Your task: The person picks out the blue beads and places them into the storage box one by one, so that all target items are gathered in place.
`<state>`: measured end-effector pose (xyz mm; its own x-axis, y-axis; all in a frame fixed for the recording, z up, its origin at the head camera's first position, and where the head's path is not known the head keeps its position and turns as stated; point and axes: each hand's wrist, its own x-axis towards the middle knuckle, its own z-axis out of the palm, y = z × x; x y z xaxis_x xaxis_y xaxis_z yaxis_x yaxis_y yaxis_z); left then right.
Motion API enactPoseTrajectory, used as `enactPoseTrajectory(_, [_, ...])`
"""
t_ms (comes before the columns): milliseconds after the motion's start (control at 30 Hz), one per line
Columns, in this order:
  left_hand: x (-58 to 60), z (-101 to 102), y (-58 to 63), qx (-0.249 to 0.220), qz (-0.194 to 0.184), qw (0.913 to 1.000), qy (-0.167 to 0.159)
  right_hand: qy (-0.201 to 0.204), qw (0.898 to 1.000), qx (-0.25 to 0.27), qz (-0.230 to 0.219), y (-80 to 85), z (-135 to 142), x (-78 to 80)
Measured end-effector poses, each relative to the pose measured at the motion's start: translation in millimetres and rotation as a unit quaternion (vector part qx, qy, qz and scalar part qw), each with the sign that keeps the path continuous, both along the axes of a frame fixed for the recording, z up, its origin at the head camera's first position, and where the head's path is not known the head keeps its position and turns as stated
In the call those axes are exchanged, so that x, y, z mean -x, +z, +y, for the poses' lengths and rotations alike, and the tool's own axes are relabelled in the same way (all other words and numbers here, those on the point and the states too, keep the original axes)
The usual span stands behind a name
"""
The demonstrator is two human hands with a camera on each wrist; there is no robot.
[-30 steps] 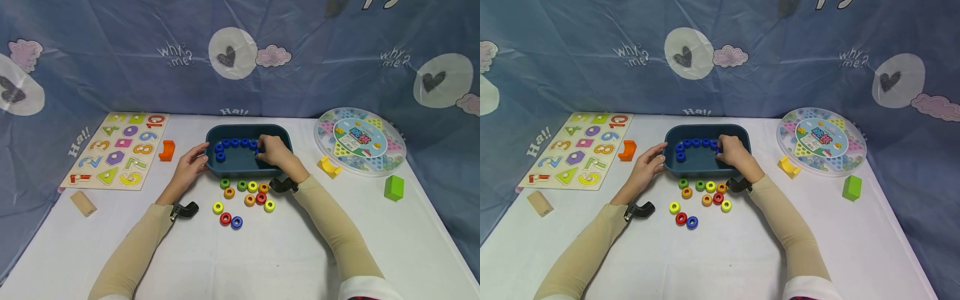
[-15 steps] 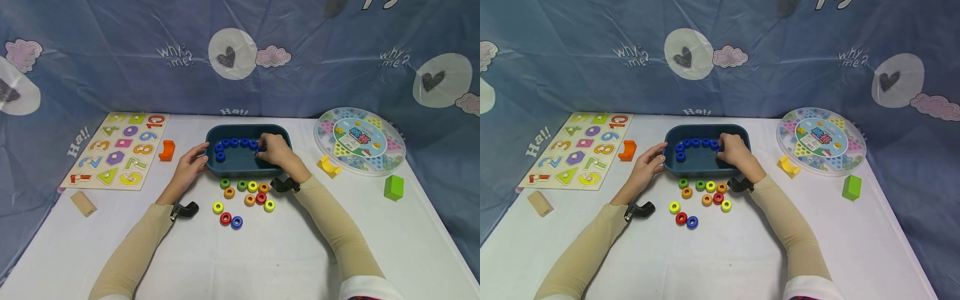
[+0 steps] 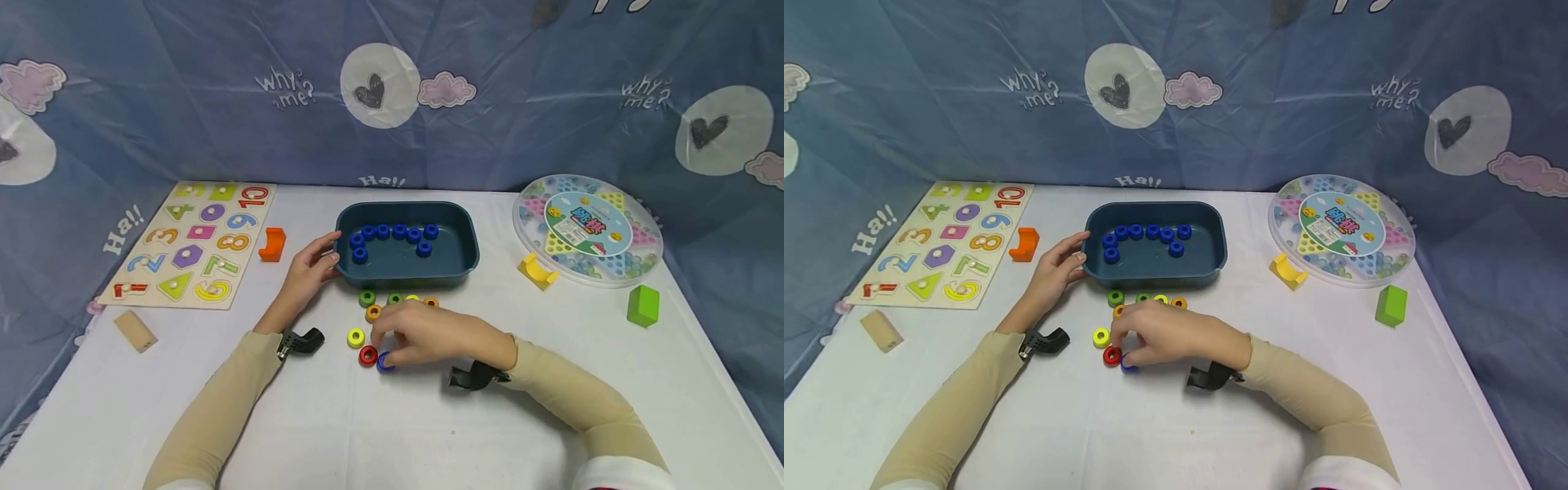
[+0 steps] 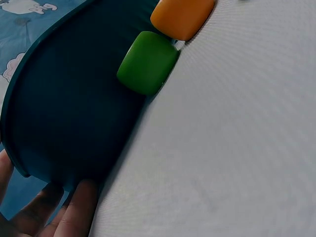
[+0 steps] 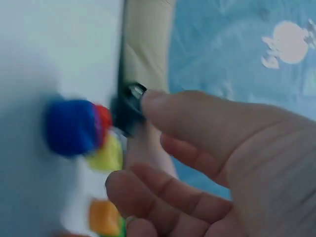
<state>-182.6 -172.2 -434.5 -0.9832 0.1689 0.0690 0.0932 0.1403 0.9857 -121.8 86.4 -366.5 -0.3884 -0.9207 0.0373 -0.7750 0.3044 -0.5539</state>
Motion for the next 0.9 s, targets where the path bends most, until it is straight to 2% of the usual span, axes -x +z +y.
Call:
enactPoseTrajectory(100, [-0.2, 1, 1.0, -0.004, -0.001, 1.0, -0.002, 0.018, 0.999, -0.037, 0.011, -11.4, -5, -9.0])
enactPoseTrajectory(300, [-0.5, 1, 0.2, -0.009, -0.003, 1.0, -0.003, 0.031, 0.998, -0.05, 0.009, -23.3, -8, -11.9])
enactPoseTrajectory(900, [1.9, -3, -1.9, -0.027, 0.0, 0.9996, -0.009, 0.036, 0.998, -0.051, -0.001, -20.9, -8, -10.0])
